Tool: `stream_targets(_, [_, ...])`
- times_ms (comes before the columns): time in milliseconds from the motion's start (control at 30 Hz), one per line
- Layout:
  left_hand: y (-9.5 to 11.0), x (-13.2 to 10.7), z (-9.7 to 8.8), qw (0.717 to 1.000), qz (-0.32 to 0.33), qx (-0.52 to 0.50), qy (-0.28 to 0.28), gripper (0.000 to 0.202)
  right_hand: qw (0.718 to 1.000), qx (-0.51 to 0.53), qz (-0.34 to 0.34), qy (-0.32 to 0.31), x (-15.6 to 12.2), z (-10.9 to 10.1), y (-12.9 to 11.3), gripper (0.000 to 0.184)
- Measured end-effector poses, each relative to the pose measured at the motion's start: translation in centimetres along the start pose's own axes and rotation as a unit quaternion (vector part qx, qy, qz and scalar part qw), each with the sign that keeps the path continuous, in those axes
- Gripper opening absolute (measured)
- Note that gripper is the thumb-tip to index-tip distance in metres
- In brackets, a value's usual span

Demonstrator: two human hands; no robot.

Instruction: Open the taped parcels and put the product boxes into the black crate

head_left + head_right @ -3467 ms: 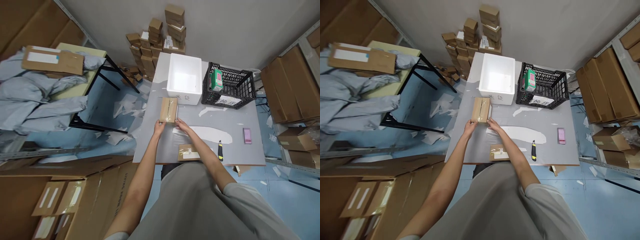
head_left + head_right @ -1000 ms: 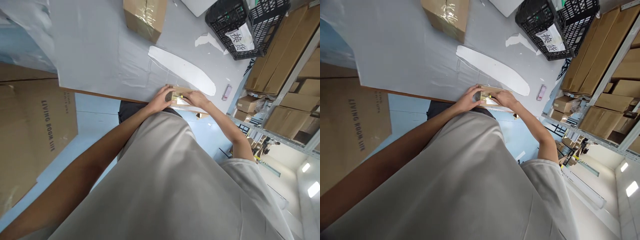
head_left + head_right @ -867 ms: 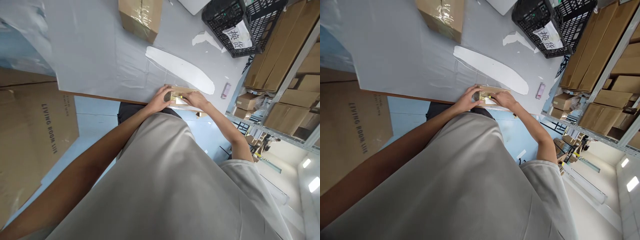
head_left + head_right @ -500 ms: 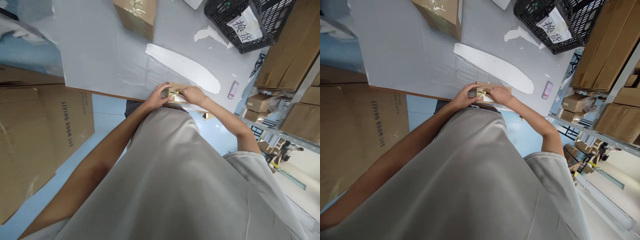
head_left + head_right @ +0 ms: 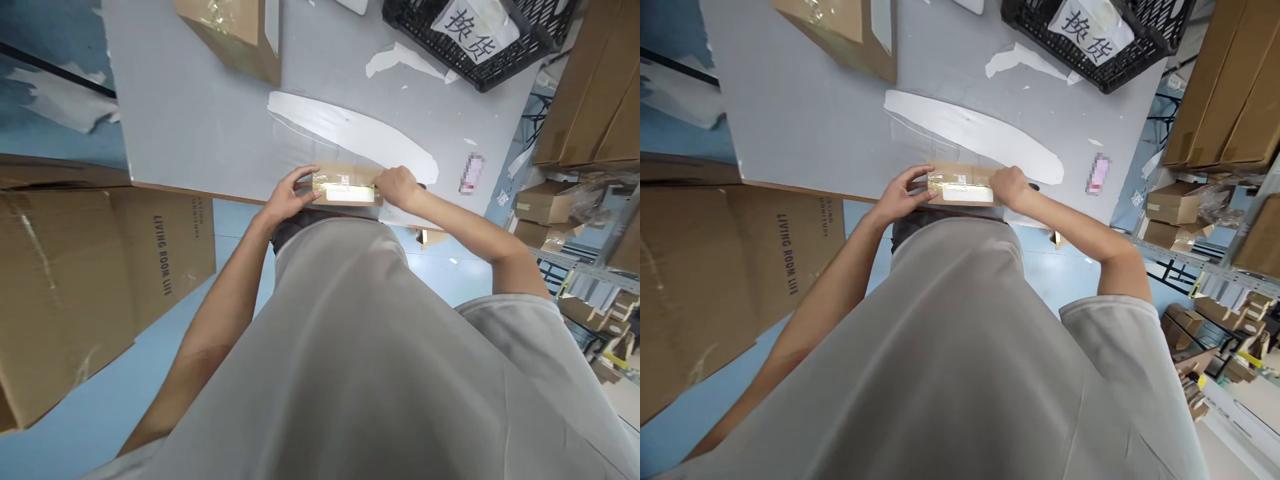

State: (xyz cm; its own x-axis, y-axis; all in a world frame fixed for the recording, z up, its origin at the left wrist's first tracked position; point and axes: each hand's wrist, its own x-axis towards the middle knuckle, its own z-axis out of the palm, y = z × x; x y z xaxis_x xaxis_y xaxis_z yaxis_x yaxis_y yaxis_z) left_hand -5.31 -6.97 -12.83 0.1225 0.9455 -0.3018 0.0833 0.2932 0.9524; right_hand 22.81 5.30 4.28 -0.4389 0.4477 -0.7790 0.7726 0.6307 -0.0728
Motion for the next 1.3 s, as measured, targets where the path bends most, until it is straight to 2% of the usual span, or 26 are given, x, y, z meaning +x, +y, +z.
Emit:
stream_targets(100, [0.0, 0.0, 0.3, 1.000, -0.006, 0.005, 0.018, 0.087, 0.996, -0.043, 0.078, -0.016, -1.8, 0.5, 2.3, 0.042])
stream_targets(300, [0.6, -0.2, 0.6, 0.999, -0.035, 0.002, 0.036, 0.088, 0.998, -0.019, 0.065, 0.005, -2.1, 2.4, 4.0, 0.043])
stream_targets(433, [1.5, -0.7, 0.2, 0.996, -0.080, -0.002, 0.044, 0.091, 0.994, 0.054, 0.067, 0.068, -3.1, 4.7, 7.5, 0.042])
stream_targets(533, [2.1, -1.2, -0.7, 0.992, -0.110, -0.015, 0.062, 0.092, 0.978, 0.147, 0.077, 0.128, -3.8, 6.9, 10.3, 0.040])
stream_targets(600, [2.2, -1.5, -1.5, 0.989, -0.119, -0.022, 0.087, 0.090, 0.947, 0.264, 0.088, 0.158, -3.3, 8.5, 10.9, 0.038])
stream_targets(633, [2.3, -1.6, -1.9, 0.987, -0.122, -0.021, 0.100, 0.088, 0.920, 0.339, 0.099, 0.169, -2.7, 9.3, 10.7, 0.040])
stream_targets(767, [1.9, -1.5, -3.7, 0.984, -0.121, 0.012, 0.128, 0.082, 0.767, 0.602, 0.135, 0.177, 0.8, 11.6, 6.8, 0.051])
stream_targets(833, [1.6, -1.3, -4.6, 0.985, -0.117, 0.038, 0.125, 0.079, 0.714, 0.671, 0.125, 0.159, 2.2, 12.0, 4.2, 0.053])
stream_targets(900, [1.2, -1.0, -5.5, 0.984, -0.113, 0.059, 0.123, 0.073, 0.689, 0.701, 0.117, 0.144, 3.0, 11.9, 2.0, 0.057])
stream_targets(1000, [0.6, -0.3, -5.7, 0.981, -0.106, 0.079, 0.143, 0.063, 0.672, 0.713, 0.119, 0.162, 2.8, 11.0, 0.4, 0.057])
stream_targets(1067, [0.2, 0.4, -4.5, 0.979, -0.104, 0.073, 0.161, 0.059, 0.668, 0.707, 0.126, 0.193, 1.9, 10.3, 0.7, 0.057])
stream_targets(1133, [0.0, 1.4, -1.9, 0.981, -0.105, 0.046, 0.159, 0.059, 0.677, 0.685, 0.136, 0.232, 0.6, 9.6, 1.7, 0.058])
stream_targets(1300, [0.4, 4.3, 8.1, 0.989, -0.137, 0.014, 0.056, 0.085, 0.739, 0.577, 0.175, 0.300, -3.0, 8.2, 5.5, 0.056])
